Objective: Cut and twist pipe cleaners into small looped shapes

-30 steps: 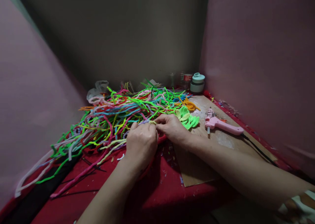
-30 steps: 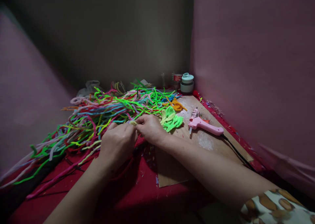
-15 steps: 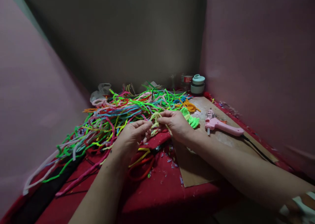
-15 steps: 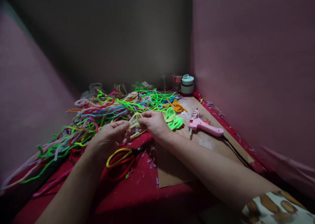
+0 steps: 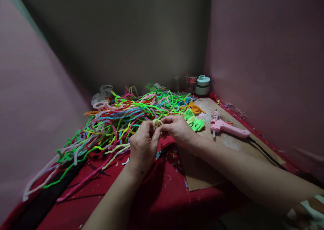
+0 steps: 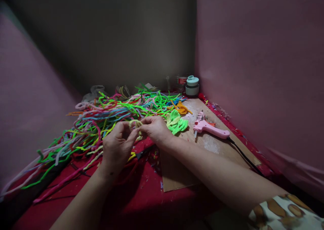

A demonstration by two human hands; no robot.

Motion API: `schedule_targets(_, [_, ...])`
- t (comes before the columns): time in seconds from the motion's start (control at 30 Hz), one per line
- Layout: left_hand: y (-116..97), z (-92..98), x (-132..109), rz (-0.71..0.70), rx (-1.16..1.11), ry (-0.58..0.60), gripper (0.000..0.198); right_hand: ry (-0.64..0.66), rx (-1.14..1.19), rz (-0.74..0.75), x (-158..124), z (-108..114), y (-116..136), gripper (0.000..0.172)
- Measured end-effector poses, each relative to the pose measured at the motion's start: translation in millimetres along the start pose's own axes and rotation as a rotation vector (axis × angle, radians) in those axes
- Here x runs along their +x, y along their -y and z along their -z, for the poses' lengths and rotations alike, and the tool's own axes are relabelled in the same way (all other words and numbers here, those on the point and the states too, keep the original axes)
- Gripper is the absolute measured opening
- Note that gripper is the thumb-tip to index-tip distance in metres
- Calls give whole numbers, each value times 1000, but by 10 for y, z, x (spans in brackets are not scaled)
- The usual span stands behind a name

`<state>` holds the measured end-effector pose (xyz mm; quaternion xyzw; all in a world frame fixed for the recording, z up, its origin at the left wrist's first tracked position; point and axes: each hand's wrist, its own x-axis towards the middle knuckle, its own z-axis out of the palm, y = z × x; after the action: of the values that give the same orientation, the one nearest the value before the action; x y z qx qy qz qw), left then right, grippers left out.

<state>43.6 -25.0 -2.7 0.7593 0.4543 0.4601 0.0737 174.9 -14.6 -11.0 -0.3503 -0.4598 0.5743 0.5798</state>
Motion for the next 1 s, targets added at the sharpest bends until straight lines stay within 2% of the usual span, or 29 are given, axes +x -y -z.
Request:
schedule_targets(0.1, [8,24,1,-143,78,4,7,12,67,-11,-11,-4,20,5])
schedule_targets(0.17, [17,43,21,-157,22,47,10,42,137,-37,-6,4,24,7])
schedule_targets(0.3, [37,42,62,-19,-228,110,12,91,270,-88,22,37,8,18])
schedule_targets(0.43, [45,15,71,152,-475,235,12,46,262,-120,32,56,13,23])
schedule_targets(0.57, [58,21,68,128,-461,334,8,-12,177,-88,11,46,52,25])
schedule_targets(0.63, [74,36,71,135,-470,370,8,3,142,-76,2,40,69,20])
schedule_targets(0.73, [108,52,81,160,-460,378,12,43,127,-78,6,43,79,16])
schedule_targets(0.8, [130,45,85,169,-452,396,15,22,145,-86,20,53,80,15])
schedule_targets(0.9, [143,7,84,194,-588,409,21,-11,205,-142,41,70,88,11])
schedule_targets(1.0, [111,-32,74,233,-694,357,29,7,276,-208,43,78,105,6])
